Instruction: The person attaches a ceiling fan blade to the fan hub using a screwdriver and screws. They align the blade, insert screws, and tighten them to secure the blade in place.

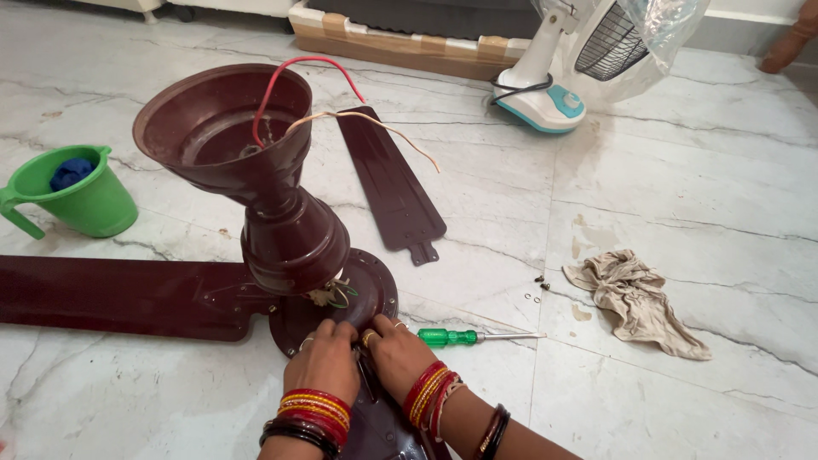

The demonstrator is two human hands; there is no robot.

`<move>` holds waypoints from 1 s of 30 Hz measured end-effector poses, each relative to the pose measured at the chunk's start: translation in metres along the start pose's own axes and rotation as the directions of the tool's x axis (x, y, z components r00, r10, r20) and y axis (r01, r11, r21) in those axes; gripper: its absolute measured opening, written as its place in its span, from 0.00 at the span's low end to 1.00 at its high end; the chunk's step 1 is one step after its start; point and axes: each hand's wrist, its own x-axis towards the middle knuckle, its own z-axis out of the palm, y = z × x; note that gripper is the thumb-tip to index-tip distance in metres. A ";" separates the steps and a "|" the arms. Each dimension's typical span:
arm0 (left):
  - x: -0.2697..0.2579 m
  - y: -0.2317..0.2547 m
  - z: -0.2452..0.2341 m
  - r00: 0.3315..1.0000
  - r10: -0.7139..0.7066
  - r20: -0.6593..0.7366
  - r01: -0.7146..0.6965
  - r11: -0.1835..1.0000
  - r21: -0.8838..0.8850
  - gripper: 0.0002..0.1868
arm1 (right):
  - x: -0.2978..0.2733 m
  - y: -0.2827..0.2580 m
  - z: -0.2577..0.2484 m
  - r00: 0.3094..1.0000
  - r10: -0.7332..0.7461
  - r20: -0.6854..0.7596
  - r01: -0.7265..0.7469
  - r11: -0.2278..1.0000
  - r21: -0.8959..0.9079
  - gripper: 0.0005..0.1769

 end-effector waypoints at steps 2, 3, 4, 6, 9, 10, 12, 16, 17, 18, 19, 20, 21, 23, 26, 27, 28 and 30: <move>0.002 0.003 0.000 1.000 0.015 -0.017 -0.015 1.000 -0.014 0.14 | 0.002 0.002 0.001 0.995 -0.075 -0.066 0.074 0.997 -0.004 0.12; 0.004 0.004 0.000 0.999 0.023 -0.025 -0.023 1.000 -0.021 0.15 | 0.003 0.003 0.001 0.989 -0.112 -0.099 0.111 0.994 -0.009 0.13; 0.006 0.005 -0.001 1.000 0.015 -0.024 -0.016 0.999 -0.033 0.16 | 0.004 0.004 0.000 0.989 -0.125 -0.074 0.123 0.992 -0.030 0.13; 0.008 0.006 -0.003 1.000 -0.002 -0.019 0.001 0.998 -0.058 0.18 | 0.005 0.006 -0.001 0.988 -0.150 -0.021 0.148 0.987 -0.068 0.13; 0.007 0.006 -0.009 0.995 -0.083 0.054 0.090 0.987 -0.132 0.20 | 0.008 0.009 -0.004 0.977 -0.203 0.065 0.211 0.968 -0.139 0.12; 0.006 0.006 -0.011 0.989 -0.115 0.091 0.127 0.983 -0.132 0.20 | 0.009 0.009 -0.004 0.975 -0.209 0.077 0.219 0.964 -0.152 0.12; 0.006 0.005 -0.015 0.970 -0.179 0.165 0.201 0.971 -0.127 0.21 | 0.010 0.009 -0.005 0.970 -0.221 0.101 0.236 0.955 -0.179 0.12; 0.007 0.002 -0.016 0.973 -0.163 0.164 0.183 0.976 -0.114 0.24 | 0.011 0.006 -0.001 0.953 -0.286 0.100 0.302 0.905 -0.300 0.13; 0.008 0.001 -0.016 0.970 -0.174 0.172 0.196 0.974 -0.115 0.24 | 0.012 0.005 -0.001 0.953 -0.289 0.092 0.303 0.900 -0.313 0.13; 0.009 -0.001 -0.015 0.966 -0.185 0.179 0.208 0.971 -0.117 0.24 | 0.012 0.004 0.000 0.953 -0.292 0.083 0.303 0.895 -0.326 0.13; 0.008 -0.002 -0.014 0.966 -0.194 0.170 0.215 0.970 -0.114 0.22 | 0.011 0.002 0.000 0.956 -0.281 0.081 0.292 0.898 -0.329 0.12; 0.008 -0.004 -0.014 0.966 -0.202 0.160 0.222 0.969 -0.112 0.20 | 0.011 0.000 -0.001 0.960 -0.270 0.078 0.281 0.900 -0.333 0.12; 0.008 -0.005 -0.014 0.966 -0.210 0.150 0.228 0.967 -0.110 0.17 | 0.011 -0.003 -0.002 0.963 -0.260 0.074 0.269 0.902 -0.336 0.12; 0.009 -0.010 -0.016 0.962 -0.232 0.143 0.246 0.965 -0.094 0.17 | 0.010 -0.009 -0.005 0.973 -0.222 0.063 0.230 0.915 -0.331 0.11; 0.012 -0.022 -0.018 0.943 -0.283 0.173 0.296 0.954 -0.054 0.16 | 0.004 -0.023 -0.002 0.971 -0.238 0.030 0.237 0.939 -0.251 0.10; 0.014 -0.026 -0.019 0.934 -0.303 0.188 0.315 0.948 -0.038 0.16 | 0.004 -0.027 -0.001 0.967 -0.255 0.014 0.252 0.944 -0.212 0.10; 0.015 -0.029 -0.019 0.928 -0.317 0.198 0.330 0.943 -0.034 0.16 | 0.006 -0.031 0.000 0.966 -0.260 0.012 0.257 0.949 -0.184 0.11; 0.016 -0.034 -0.017 0.913 -0.342 0.221 0.356 0.934 -0.025 0.17 | 0.009 -0.039 0.004 0.964 -0.267 0.008 0.265 0.955 -0.129 0.13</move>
